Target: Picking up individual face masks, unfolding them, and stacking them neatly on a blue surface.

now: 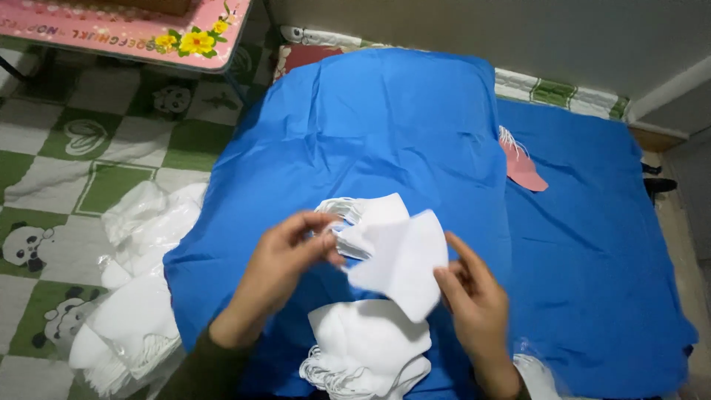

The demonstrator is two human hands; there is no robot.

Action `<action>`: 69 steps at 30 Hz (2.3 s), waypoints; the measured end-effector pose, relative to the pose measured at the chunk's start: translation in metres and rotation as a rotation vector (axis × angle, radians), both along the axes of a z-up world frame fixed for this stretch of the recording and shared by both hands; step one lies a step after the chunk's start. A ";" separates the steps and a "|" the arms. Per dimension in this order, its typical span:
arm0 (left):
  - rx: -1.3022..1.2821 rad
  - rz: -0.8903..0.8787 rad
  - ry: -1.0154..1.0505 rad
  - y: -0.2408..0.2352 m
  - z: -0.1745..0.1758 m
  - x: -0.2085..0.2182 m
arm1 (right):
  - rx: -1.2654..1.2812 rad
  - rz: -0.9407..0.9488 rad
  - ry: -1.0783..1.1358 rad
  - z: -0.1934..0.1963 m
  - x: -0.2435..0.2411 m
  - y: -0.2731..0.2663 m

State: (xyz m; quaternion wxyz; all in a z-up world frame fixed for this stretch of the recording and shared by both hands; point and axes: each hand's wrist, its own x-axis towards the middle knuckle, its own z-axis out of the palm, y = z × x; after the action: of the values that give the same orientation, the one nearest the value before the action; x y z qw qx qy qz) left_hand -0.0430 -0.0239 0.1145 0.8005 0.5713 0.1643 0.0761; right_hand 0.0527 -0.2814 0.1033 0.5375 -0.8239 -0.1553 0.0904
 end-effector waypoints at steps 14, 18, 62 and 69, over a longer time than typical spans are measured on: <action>0.637 0.145 0.068 0.016 -0.028 0.060 | 0.124 -0.023 -0.008 -0.036 0.027 0.047; 0.746 0.147 0.078 0.018 -0.038 0.060 | 0.098 -0.028 -0.009 -0.043 0.026 0.047; 1.673 0.267 -0.603 -0.045 -0.071 0.056 | 0.352 -0.015 0.554 -0.069 0.050 0.035; 1.319 -0.118 -0.329 -0.040 -0.008 0.050 | 0.189 0.173 -0.110 -0.033 0.033 0.024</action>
State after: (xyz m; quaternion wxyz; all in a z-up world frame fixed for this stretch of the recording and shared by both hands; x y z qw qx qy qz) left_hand 0.0070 -0.0639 0.1069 0.3023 0.9287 -0.0715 0.2025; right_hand 0.0859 -0.2577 0.0702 0.5936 -0.7568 -0.2628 0.0758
